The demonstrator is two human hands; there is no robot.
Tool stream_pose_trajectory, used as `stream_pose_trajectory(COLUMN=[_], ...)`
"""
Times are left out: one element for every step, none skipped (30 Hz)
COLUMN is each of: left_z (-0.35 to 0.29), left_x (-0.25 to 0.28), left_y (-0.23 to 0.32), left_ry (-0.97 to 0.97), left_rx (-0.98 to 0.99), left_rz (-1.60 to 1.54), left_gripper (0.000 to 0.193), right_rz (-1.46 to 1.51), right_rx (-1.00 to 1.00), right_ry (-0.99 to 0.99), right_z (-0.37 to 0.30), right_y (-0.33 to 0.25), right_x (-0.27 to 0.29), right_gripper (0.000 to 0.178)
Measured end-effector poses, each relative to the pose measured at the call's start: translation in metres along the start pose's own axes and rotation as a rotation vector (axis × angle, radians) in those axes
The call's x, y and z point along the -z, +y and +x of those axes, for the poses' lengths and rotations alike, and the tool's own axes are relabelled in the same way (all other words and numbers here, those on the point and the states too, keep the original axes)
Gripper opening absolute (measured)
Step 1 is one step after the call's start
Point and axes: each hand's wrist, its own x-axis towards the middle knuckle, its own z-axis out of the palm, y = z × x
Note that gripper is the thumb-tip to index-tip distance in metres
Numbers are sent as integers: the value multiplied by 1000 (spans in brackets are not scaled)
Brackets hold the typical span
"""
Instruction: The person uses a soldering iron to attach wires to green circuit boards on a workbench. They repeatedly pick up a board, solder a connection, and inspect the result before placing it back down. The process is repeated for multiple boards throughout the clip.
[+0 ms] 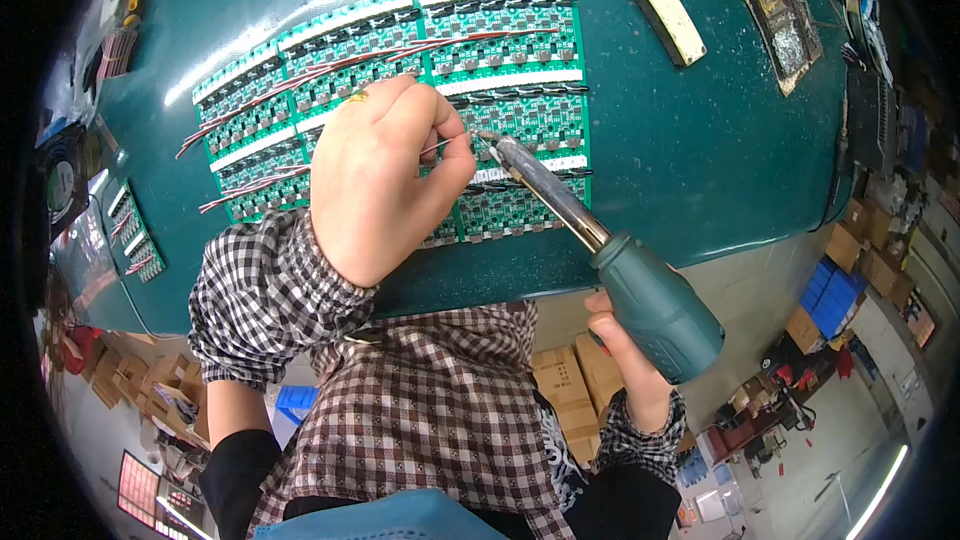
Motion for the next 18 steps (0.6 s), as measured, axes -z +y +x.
stream_pose_trajectory(left_z=[0, 0, 0, 0, 1, 1, 1, 1, 1, 1, 1, 0, 0, 0, 1, 1, 1, 1], left_x=[-1, -1, 0, 1, 2, 1, 1, 0, 0, -1, -1, -1, -1, -1, -1, 1, 2, 2], left_y=[-1, -1, 0, 1, 1, 1, 1, 1, 1, 1, 0, 0, 0, 0, 0, 1, 2, 3], left_ry=[7, 14, 11, 9, 6, 3, 1, -2, 5, 11, 18, 19, 21, 22, 6, -10, -26, -32], left_rx=[-9, -17, -9, -1, 8, 7, 6, 5, 1, -3, -7, -9, -12, -14, -4, 7, 17, 17], left_rz=[0, -1, -5, -10, -14, -14, -13, -13, -8, -4, 1, 6, 11, 16, 15, 15, 14, 7], left_gripper=[15, 15, 15, 15, 15, 15, 15, 15, 15, 15, 15, 15, 15, 15, 14, 14, 14, 14], right_rz=[11, 22, 21, 20, 19, 13, 7, 2, 4, 6, 9, 23, 38, 53, 64, 74, 85, 112], right_rx=[8, 16, 27, 38, 48, 62, 75, 89, 89, 89, 89, 101, 113, 125, 115, 104, 93, 80], right_ry=[3, 6, 5, 3, 0, 1, 2, 2, 16, 30, 44, 8, -27, -62, -43, -24, -5, 23], right_z=[0, 0, 0, 1, 1, 2, 2, 2, 2, 2, 2, 3, 4, 5, 5, 6, 7, 8], right_y=[-1, -1, -1, -2, -2, -1, 0, 1, 1, 1, 1, 2, 3, 4, 5, 5, 5, 4], right_x=[-1, -2, -1, -1, 0, 1, 3, 4, 3, 2, 1, 4, 9, 12, 11, 11, 10, 9], right_gripper=[47, 43, 41, 38, 35, 34, 32, 31, 30, 30, 30, 31, 33, 36, 37, 38, 39, 40])
